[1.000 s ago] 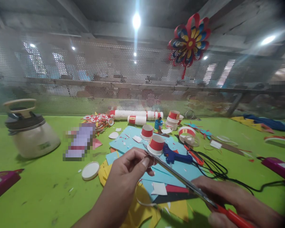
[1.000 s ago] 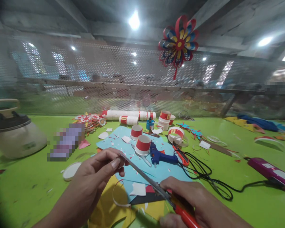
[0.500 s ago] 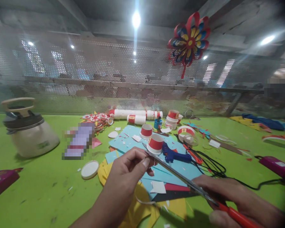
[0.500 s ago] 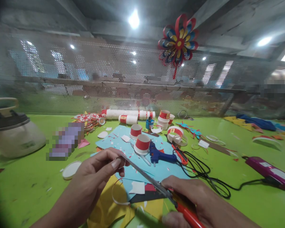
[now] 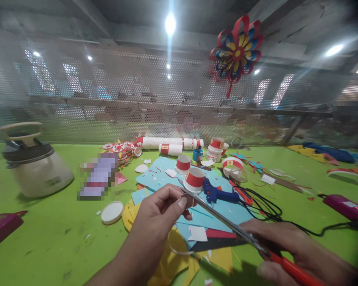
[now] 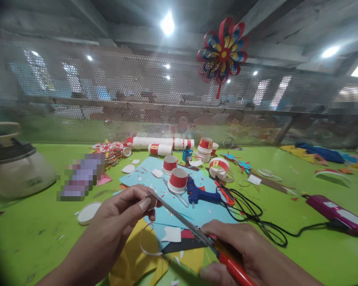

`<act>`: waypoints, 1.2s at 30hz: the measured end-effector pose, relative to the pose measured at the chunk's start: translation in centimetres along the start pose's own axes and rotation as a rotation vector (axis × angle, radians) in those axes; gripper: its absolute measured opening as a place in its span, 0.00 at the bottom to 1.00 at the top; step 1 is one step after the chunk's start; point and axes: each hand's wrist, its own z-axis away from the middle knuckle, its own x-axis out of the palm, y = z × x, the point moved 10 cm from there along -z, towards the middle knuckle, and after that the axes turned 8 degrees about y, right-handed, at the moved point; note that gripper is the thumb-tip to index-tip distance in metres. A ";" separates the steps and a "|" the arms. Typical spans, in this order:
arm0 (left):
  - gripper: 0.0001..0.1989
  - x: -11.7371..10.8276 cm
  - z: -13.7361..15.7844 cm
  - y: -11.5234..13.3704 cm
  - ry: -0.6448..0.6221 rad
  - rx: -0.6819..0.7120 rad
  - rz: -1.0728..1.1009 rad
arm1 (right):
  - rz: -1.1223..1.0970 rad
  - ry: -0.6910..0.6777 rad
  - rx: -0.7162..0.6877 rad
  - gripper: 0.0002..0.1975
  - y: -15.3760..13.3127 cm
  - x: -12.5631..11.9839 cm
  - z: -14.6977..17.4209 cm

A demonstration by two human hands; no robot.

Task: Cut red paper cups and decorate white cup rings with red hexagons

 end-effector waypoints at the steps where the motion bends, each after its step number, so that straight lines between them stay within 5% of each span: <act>1: 0.09 0.0 0.0 -0.1 0.000 -0.007 -0.004 | -0.015 -0.017 0.003 0.12 -0.3 0.0 -0.2; 13: 0.10 -0.7 -0.4 0.1 0.089 -0.012 -0.052 | -0.127 0.026 0.063 0.14 0.3 0.3 -1.0; 23: 0.08 -1.1 -0.7 -1.0 0.093 -0.019 -0.047 | -0.060 -0.132 0.205 0.12 2.9 5.9 -2.3; 36: 0.09 -1.3 -0.9 -0.2 0.125 0.031 -0.092 | 0.195 -0.095 0.144 0.12 4.4 7.9 -4.0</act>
